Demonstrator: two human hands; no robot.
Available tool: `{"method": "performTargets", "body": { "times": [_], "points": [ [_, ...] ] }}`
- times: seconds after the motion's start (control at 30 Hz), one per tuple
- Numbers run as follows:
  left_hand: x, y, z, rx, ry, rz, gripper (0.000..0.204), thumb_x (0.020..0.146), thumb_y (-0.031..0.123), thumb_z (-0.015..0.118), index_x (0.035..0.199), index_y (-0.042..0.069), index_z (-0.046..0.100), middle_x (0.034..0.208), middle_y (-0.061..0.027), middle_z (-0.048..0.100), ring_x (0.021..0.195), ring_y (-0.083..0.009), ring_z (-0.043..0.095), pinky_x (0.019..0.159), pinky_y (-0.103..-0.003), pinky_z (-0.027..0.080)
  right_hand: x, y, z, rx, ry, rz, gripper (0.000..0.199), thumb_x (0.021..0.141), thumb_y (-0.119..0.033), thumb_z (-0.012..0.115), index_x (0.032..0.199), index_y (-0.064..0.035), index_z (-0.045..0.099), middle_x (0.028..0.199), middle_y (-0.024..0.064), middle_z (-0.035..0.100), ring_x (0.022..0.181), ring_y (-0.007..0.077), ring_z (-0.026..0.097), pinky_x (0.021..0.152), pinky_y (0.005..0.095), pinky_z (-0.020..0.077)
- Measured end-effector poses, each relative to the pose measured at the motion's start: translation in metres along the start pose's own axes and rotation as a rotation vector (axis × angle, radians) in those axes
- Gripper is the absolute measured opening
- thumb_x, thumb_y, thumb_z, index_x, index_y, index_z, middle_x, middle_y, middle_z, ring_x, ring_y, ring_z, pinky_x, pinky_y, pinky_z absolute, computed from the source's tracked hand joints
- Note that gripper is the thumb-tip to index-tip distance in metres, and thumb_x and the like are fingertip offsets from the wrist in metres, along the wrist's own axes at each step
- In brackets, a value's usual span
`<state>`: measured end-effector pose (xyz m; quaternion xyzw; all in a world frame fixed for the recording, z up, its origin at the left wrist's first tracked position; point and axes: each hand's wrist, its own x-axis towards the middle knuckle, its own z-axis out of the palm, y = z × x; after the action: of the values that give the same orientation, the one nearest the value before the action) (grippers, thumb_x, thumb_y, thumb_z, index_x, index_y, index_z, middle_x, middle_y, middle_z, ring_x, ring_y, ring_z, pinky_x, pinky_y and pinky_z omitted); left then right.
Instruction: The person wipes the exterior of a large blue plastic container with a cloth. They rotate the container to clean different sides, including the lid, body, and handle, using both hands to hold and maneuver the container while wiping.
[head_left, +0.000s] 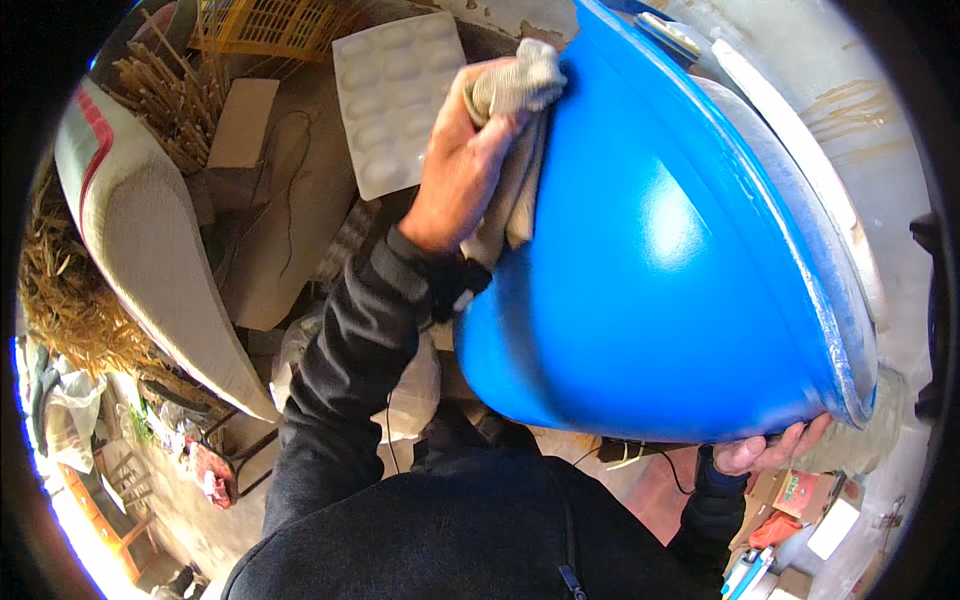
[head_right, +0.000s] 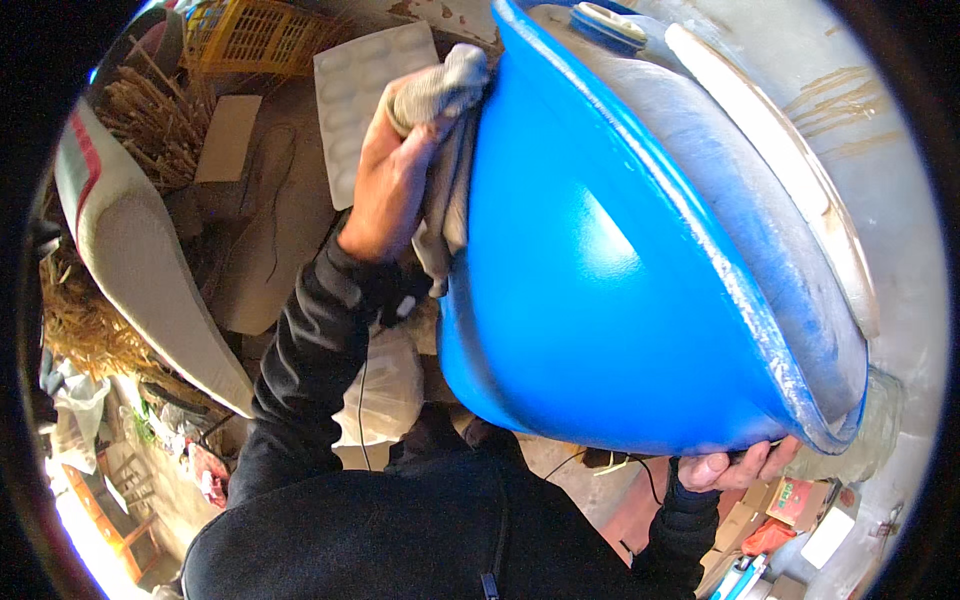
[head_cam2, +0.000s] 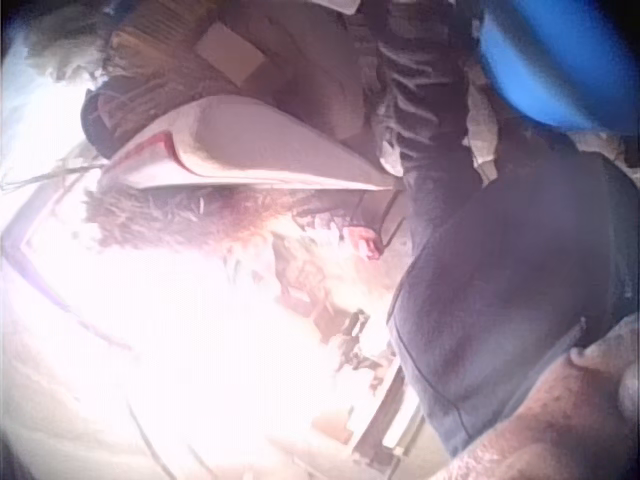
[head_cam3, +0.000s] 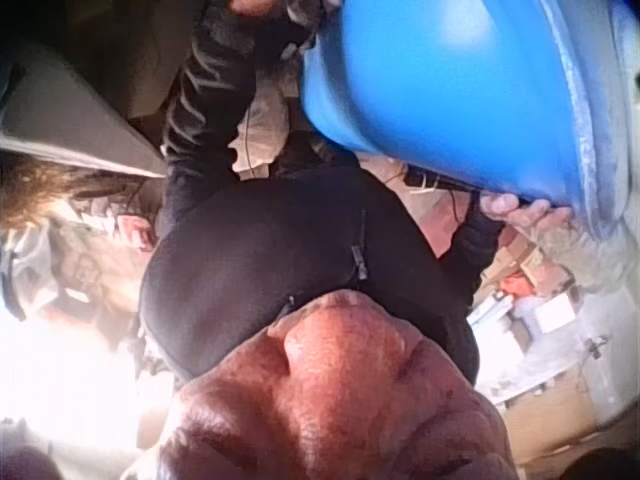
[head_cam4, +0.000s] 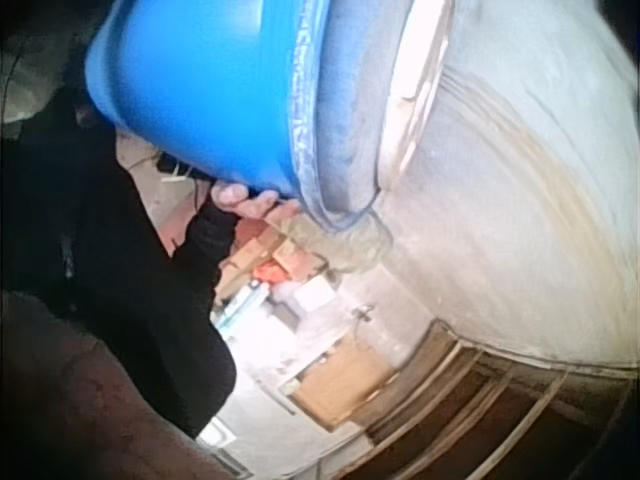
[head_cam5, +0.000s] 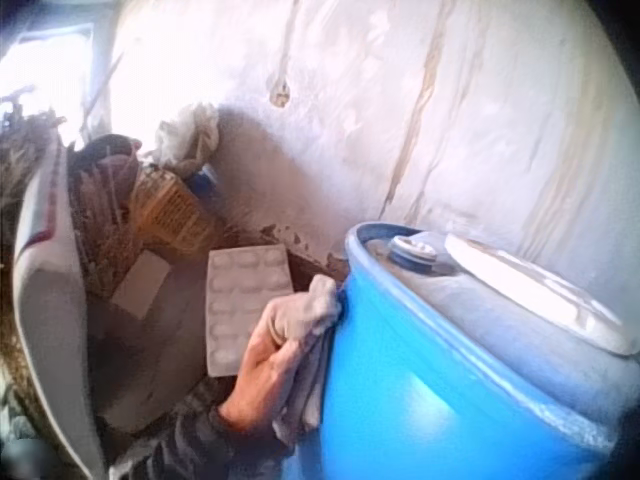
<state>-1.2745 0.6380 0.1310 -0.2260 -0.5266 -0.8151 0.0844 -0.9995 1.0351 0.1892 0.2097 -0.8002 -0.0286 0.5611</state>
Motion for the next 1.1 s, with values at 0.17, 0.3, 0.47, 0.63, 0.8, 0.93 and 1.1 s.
{"method": "performTargets", "body": {
  "times": [0.17, 0.3, 0.47, 0.63, 0.8, 0.93, 1.1],
  "points": [
    [-0.109, -0.004, 0.031, -0.074, 0.15, 0.001, 0.059, 0.108, 0.012, 0.066, 0.164, 0.004, 0.049, 0.158, -0.0107, 0.06, 0.146, -0.0203, 0.058, 0.127, -0.039, 0.044, 0.004, 0.002, -0.003, -0.031, -0.043, -0.025, 0.064, 0.117, -0.038, 0.036, 0.167, -0.0005, 0.05, 0.172, 0.0423, 0.039, 0.162, 0.0586, 0.041, 0.128, 0.0731, 0.0423],
    [-0.209, -0.007, 0.055, -0.243, 0.281, -0.13, 0.078, 0.109, 0.041, 0.076, 0.169, 0.003, 0.043, 0.166, -0.0127, 0.054, 0.153, -0.0241, 0.054, 0.13, -0.042, 0.042, 0.004, 0.001, -0.008, 0.003, -0.078, -0.016, 0.066, 0.116, -0.036, 0.037, 0.17, 0.0001, 0.047, 0.176, 0.0406, 0.034, 0.165, 0.0581, 0.036, 0.128, 0.0732, 0.0392],
    [-0.253, -0.019, 0.049, -0.131, 0.532, -0.352, 0.051, 0.114, 0.02, 0.063, 0.16, 0.005, 0.049, 0.152, -0.0092, 0.062, 0.141, -0.0197, 0.059, 0.126, -0.039, 0.044, 0.004, -0.001, -0.015, -0.022, -0.149, 0.033, 0.067, 0.114, -0.035, 0.038, 0.172, -0.0017, 0.046, 0.178, 0.0379, 0.033, 0.167, 0.0546, 0.033, 0.13, 0.073, 0.0354],
    [-0.203, -0.035, 0.018, -0.004, 0.543, -0.219, 0.049, 0.112, 0.016, 0.063, 0.157, 0.002, 0.053, 0.149, -0.0121, 0.064, 0.137, -0.0221, 0.063, 0.122, -0.04, 0.05, 0.005, -0.001, -0.013, 0.022, -0.121, 0.041, 0.065, 0.115, -0.035, 0.042, 0.169, 0.001, 0.051, 0.177, 0.0344, 0.038, 0.165, 0.0499, 0.04, 0.131, 0.066, 0.0362],
    [-0.152, -0.063, 0.008, 0.4, 0.478, -0.16, 0.049, 0.103, -0.004, 0.064, 0.152, 0.005, 0.061, 0.142, -0.0138, 0.072, 0.131, -0.0239, 0.071, 0.115, -0.04, 0.056, 0.007, -0.002, -0.013, 0.018, -0.125, 0.03, 0.064, 0.115, -0.034, 0.042, 0.167, 0.0017, 0.053, 0.178, 0.0331, 0.038, 0.164, 0.0491, 0.04, 0.131, 0.0657, 0.0362],
    [-0.174, -0.071, 0.018, 0.578, 0.499, -0.116, 0.05, 0.096, -0.011, 0.065, 0.144, 0.004, 0.064, 0.15, -0.0189, 0.07, 0.139, -0.0332, 0.07, 0.121, -0.043, 0.053, 0.006, -0.004, -0.013, 0.011, -0.123, 0.063, 0.064, 0.116, -0.034, 0.042, 0.167, 0.0021, 0.053, 0.178, 0.0328, 0.038, 0.164, 0.0489, 0.041, 0.132, 0.0654, 0.036],
    [-0.211, -0.068, 0.029, 0.339, 0.569, -0.23, 0.056, 0.093, -0.018, 0.06, 0.144, 0.006, 0.062, 0.152, -0.0165, 0.068, 0.144, -0.0342, 0.066, 0.125, -0.043, 0.05, 0.008, -0.008, -0.015, 0.003, -0.137, 0.094, 0.064, 0.117, -0.035, 0.044, 0.167, 0.003, 0.052, 0.178, 0.0319, 0.038, 0.164, 0.0491, 0.04, 0.133, 0.0654, 0.0344]
  ]
}}
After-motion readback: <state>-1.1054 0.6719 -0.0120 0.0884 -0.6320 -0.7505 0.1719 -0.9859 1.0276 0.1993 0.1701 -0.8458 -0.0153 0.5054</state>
